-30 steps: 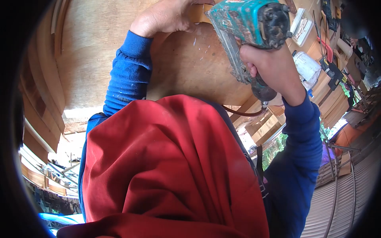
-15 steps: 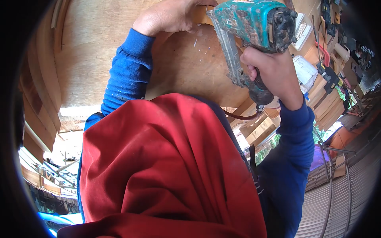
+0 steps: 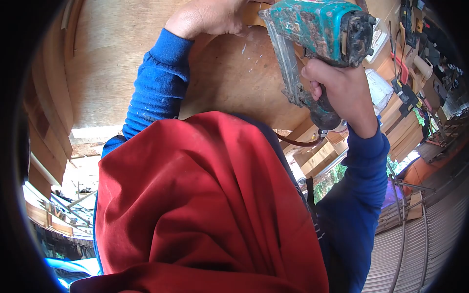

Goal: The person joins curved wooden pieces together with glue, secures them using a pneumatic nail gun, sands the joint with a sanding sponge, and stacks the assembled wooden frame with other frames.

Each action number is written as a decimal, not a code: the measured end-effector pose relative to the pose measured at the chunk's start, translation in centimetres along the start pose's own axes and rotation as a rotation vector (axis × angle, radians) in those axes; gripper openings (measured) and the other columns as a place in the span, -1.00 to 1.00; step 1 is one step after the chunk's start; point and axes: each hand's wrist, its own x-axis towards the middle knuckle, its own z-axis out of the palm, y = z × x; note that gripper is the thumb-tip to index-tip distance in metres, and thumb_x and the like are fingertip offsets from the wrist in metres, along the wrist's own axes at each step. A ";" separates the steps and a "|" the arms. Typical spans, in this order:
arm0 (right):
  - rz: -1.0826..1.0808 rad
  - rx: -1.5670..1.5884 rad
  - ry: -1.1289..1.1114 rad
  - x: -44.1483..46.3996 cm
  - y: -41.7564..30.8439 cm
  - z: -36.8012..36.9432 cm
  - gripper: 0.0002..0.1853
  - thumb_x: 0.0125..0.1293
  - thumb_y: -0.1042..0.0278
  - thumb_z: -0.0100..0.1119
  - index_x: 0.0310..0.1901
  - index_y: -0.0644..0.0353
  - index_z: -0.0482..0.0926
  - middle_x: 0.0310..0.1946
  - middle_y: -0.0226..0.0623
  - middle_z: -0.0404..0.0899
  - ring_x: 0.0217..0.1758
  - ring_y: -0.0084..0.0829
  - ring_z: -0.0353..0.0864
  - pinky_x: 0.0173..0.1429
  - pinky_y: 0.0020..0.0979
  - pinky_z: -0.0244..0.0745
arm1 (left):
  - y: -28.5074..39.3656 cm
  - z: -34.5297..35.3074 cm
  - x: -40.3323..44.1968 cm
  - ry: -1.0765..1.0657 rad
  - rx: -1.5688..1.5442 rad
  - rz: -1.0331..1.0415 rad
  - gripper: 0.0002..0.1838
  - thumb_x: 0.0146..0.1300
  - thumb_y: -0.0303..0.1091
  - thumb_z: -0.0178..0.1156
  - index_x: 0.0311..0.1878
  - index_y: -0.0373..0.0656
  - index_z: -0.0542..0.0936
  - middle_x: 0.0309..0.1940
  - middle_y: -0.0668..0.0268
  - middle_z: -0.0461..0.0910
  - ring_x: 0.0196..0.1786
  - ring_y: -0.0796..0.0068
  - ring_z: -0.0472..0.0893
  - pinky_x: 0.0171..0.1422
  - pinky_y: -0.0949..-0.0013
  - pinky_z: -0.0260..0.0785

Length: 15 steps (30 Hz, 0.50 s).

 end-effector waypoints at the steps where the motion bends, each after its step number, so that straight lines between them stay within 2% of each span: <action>1: -0.007 -0.015 -0.003 0.1 0.1 -0.1 -0.89 0.37 0.48 0.11 -0.22 0.37 0.53 -0.53 -0.35 0.44 -0.53 -0.56 0.43 -0.38 -0.45 0.41 | 0.0 0.0 0.2 -0.014 -0.020 -0.017 -0.40 -0.10 -0.57 0.41 0.15 -0.16 0.71 -0.15 0.04 0.76 -0.02 0.00 0.72 0.11 0.09 0.56; 5: 0.001 -0.020 -0.001 0.1 -0.3 0.3 -0.88 0.38 0.46 0.11 -0.23 0.36 0.53 -0.53 -0.36 0.43 -0.52 -0.56 0.43 -0.37 -0.45 0.40 | -1.1 0.9 0.9 -0.095 -0.153 -0.128 -0.42 -0.09 -0.61 0.37 0.14 -0.18 0.71 -0.15 0.04 0.77 -0.04 0.01 0.73 0.10 0.12 0.58; 15: 0.009 -0.050 0.029 -0.1 -0.4 0.4 -0.86 0.39 0.48 0.12 -0.13 0.38 0.55 -0.52 -0.39 0.41 -0.51 -0.59 0.41 -0.37 -0.45 0.40 | -0.7 0.5 0.7 -0.098 -0.162 -0.120 -0.43 -0.08 -0.64 0.36 0.13 -0.20 0.71 -0.15 0.06 0.77 -0.03 0.03 0.73 0.10 0.14 0.58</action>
